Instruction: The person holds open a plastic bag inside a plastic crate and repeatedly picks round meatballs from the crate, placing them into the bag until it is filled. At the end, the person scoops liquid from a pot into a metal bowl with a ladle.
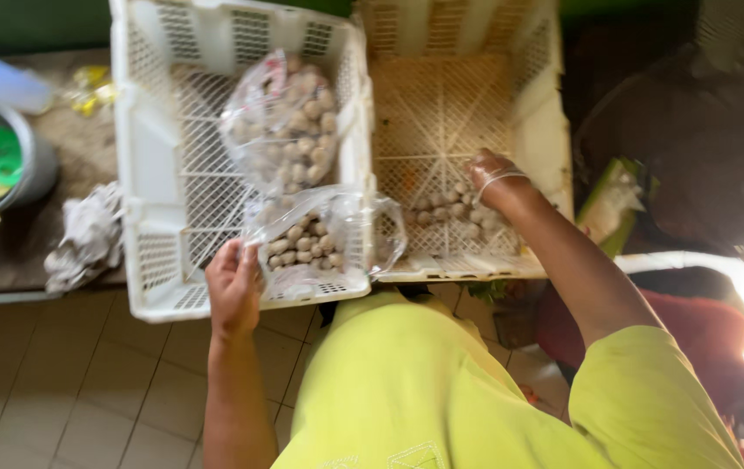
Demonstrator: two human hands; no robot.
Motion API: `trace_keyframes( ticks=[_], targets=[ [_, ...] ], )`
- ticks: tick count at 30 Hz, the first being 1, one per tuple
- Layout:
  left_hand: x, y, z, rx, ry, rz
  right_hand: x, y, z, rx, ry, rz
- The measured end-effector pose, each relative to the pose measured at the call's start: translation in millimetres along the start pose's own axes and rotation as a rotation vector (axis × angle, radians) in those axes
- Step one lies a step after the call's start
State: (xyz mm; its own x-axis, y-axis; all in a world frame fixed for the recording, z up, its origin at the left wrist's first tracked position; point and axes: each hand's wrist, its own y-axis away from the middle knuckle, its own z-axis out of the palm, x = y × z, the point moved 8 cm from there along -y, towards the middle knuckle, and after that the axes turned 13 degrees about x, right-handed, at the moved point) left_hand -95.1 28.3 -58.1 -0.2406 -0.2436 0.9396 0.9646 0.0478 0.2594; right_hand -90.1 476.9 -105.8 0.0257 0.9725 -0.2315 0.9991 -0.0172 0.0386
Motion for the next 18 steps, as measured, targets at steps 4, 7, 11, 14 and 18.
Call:
trace_keyframes(
  ticks=[4,7,11,14,18],
  targets=[
    [-10.8,-14.9,-10.5,0.006,0.079,-0.084,-5.8,-37.2,20.5,-0.077,0.083,0.036],
    [-16.1,-16.1,-14.8,-0.01,0.162,-0.09,-9.1,-46.5,28.3,-0.167,0.036,0.115],
    [-12.5,-10.9,-15.1,-0.062,0.296,-0.085,-2.8,-30.4,41.2,-0.44,-0.241,0.366],
    [-7.2,-13.7,-17.6,-0.015,0.166,-0.02,-56.8,-9.2,3.7,-0.374,-1.603,0.282],
    [-6.8,-15.6,-14.0,-0.081,0.225,-0.027,-142.7,35.2,-27.2,-0.463,-1.79,-0.206]
  ],
)
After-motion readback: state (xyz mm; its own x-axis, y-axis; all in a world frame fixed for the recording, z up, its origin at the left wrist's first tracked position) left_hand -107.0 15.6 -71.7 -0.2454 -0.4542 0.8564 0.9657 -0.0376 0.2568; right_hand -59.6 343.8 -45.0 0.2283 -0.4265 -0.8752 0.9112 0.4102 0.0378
